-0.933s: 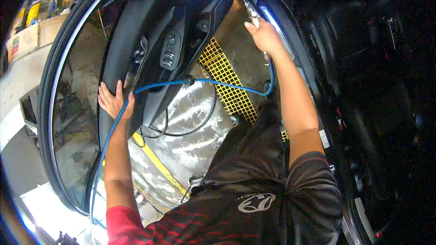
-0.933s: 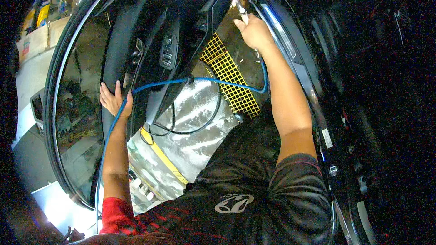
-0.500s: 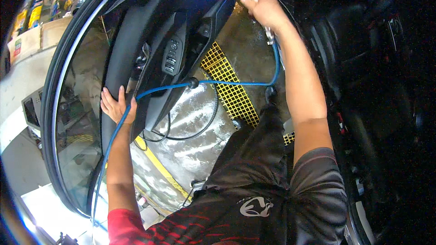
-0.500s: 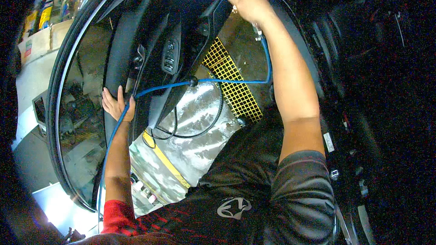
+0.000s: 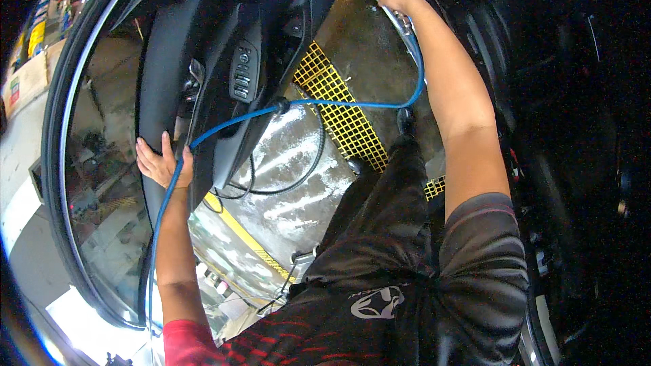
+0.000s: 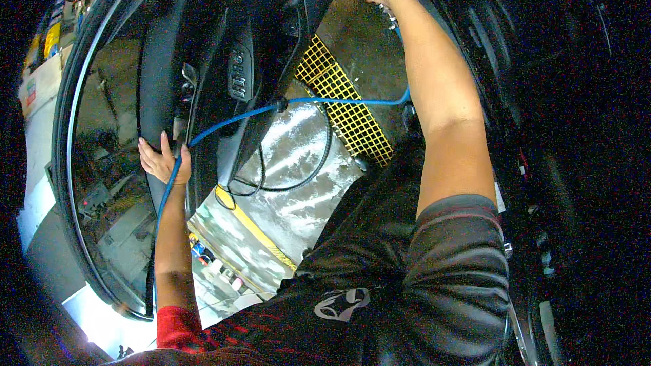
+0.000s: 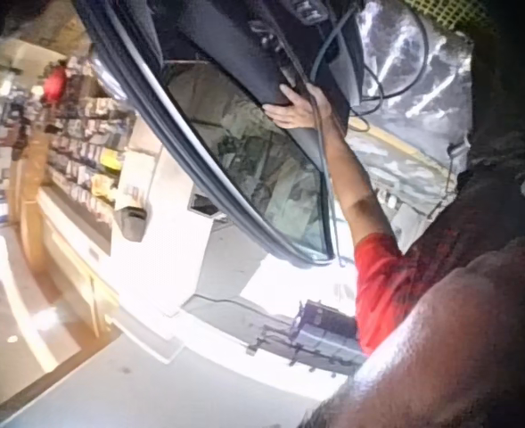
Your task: The person uses a blue air hose to blow air into the interior of a dark-colored car, focusing on the door jambs, dashboard, and floor mats. They move around the vehicle to access different areas, including the front and rear passenger sides.
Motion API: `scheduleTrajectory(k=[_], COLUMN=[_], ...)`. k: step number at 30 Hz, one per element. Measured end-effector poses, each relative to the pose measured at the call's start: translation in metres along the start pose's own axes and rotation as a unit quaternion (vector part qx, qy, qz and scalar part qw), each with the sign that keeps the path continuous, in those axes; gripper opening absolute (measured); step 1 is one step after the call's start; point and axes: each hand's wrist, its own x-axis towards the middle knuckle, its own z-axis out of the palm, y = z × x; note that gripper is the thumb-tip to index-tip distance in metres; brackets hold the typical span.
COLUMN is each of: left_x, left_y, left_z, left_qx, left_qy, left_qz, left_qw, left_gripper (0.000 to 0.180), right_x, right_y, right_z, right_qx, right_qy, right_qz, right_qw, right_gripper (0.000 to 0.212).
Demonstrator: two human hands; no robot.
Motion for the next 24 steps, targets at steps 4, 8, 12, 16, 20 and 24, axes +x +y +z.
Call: scheduleTrajectory(k=[4,8,12,16,20,24], left_x=[-0.004,-0.002,0.016,-0.002,-0.006,-0.002], left_y=[0.0,0.0,0.002,0.0,-0.004,-0.003], left_z=[0.002,0.006,0.018,0.01,0.015,0.013], left_qx=[0.007,-0.01,-0.017,-0.004,-0.011,-0.018], left_qy=[0.001,0.015,0.043,0.015,0.016,0.024], left_qz=[0.005,0.014,0.041,0.023,0.022,0.026], left_qw=[1.0,1.0,0.998,1.0,1.0,0.999], left_gripper=[0.064,0.061,0.067,0.066,0.066,0.067], right_x=[0.01,0.048,0.07,-0.01,-0.085,-0.148], right_y=[0.014,0.063,0.116,0.05,0.017,0.005], right_z=[0.031,0.075,0.135,0.167,0.207,0.256], right_qx=[-0.036,-0.156,0.081,0.049,0.094,0.129], right_qy=[0.093,0.001,-0.087,-0.079,-0.092,-0.191], right_qz=[0.022,-0.086,0.146,0.069,0.103,0.07], right_qw=[0.995,0.984,0.982,0.993,0.986,0.971], right_gripper=[0.038,0.037,0.042,0.039,0.037,0.031])
